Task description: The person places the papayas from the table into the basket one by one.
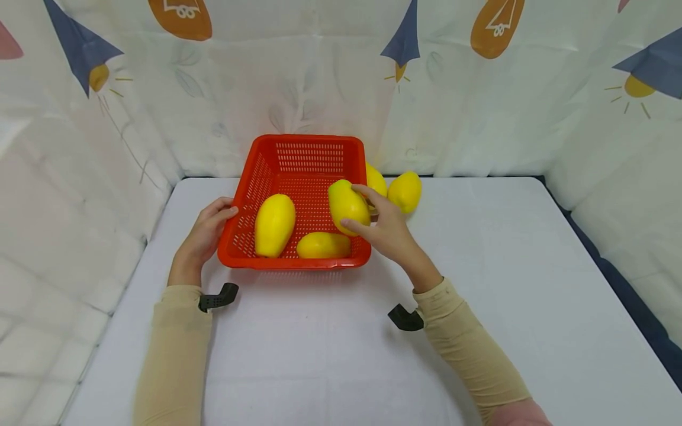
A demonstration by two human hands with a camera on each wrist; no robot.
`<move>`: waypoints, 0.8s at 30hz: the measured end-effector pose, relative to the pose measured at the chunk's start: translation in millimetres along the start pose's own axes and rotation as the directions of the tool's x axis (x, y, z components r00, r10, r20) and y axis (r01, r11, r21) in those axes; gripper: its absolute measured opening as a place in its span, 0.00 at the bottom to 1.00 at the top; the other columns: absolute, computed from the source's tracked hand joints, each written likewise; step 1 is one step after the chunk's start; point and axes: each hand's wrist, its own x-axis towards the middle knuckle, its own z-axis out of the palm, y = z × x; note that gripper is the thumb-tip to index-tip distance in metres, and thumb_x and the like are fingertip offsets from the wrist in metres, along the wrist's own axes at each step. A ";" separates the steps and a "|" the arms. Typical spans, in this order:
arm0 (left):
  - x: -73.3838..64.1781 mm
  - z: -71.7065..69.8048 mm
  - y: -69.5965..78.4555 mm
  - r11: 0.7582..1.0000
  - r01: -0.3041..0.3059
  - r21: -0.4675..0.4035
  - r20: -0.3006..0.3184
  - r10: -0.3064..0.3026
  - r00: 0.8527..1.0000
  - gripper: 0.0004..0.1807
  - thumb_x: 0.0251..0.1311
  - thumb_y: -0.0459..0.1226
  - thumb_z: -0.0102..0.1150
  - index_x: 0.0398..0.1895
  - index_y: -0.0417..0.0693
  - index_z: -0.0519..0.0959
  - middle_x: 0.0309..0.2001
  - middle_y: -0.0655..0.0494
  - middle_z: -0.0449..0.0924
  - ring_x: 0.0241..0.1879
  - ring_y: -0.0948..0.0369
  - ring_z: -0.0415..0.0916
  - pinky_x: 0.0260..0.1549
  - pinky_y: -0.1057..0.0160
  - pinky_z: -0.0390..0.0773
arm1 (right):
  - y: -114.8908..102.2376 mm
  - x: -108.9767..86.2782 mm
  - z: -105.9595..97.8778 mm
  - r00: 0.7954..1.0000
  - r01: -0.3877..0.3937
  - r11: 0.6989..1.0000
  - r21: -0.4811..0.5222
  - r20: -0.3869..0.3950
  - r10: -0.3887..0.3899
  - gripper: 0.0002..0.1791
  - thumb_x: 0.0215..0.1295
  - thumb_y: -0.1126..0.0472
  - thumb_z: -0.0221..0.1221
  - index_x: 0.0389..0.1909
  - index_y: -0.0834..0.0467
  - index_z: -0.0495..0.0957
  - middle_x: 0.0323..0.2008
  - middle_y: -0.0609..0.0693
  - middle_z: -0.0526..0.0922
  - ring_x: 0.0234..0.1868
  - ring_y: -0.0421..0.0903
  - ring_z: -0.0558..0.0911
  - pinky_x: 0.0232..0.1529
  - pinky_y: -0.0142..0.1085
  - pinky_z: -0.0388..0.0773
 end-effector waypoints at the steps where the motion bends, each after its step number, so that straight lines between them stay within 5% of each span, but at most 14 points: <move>1: -0.1 0.1 0.2 1.000 -0.001 0.001 0.000 0.001 1.000 0.09 0.72 0.40 0.46 0.49 0.48 0.71 0.43 0.58 0.77 0.40 0.64 0.77 0.39 0.71 0.80 | -0.2 -0.1 0.8 1.000 0.002 1.000 -0.004 0.002 -0.002 0.37 0.59 0.49 0.66 0.68 0.47 0.64 0.62 0.49 0.72 0.54 0.49 0.75 0.54 0.44 0.78; 6: -0.4 -0.1 1.6 1.000 -0.005 0.006 0.006 0.005 1.000 0.09 0.72 0.40 0.46 0.49 0.48 0.71 0.43 0.59 0.77 0.41 0.65 0.77 0.40 0.71 0.79 | -1.7 0.5 5.5 0.999 0.039 0.999 -0.032 -0.006 -0.039 0.37 0.59 0.50 0.66 0.68 0.49 0.63 0.62 0.48 0.72 0.55 0.47 0.73 0.53 0.44 0.78; 13: -0.9 0.2 1.1 1.000 0.001 0.000 0.010 -0.001 1.000 0.09 0.72 0.40 0.46 0.49 0.48 0.71 0.43 0.58 0.77 0.41 0.64 0.77 0.40 0.71 0.80 | -2.7 1.1 11.6 0.997 0.082 0.994 -0.072 0.001 -0.082 0.38 0.58 0.51 0.67 0.68 0.51 0.62 0.67 0.47 0.68 0.65 0.46 0.68 0.66 0.45 0.70; 24: -0.8 0.3 1.4 1.000 -0.014 -0.024 0.030 0.015 0.999 0.09 0.72 0.39 0.46 0.49 0.47 0.70 0.44 0.57 0.76 0.40 0.65 0.77 0.39 0.72 0.80 | -3.0 0.2 17.3 0.995 0.104 0.990 -0.096 0.010 -0.104 0.37 0.58 0.50 0.67 0.67 0.50 0.64 0.69 0.48 0.67 0.68 0.46 0.66 0.67 0.44 0.69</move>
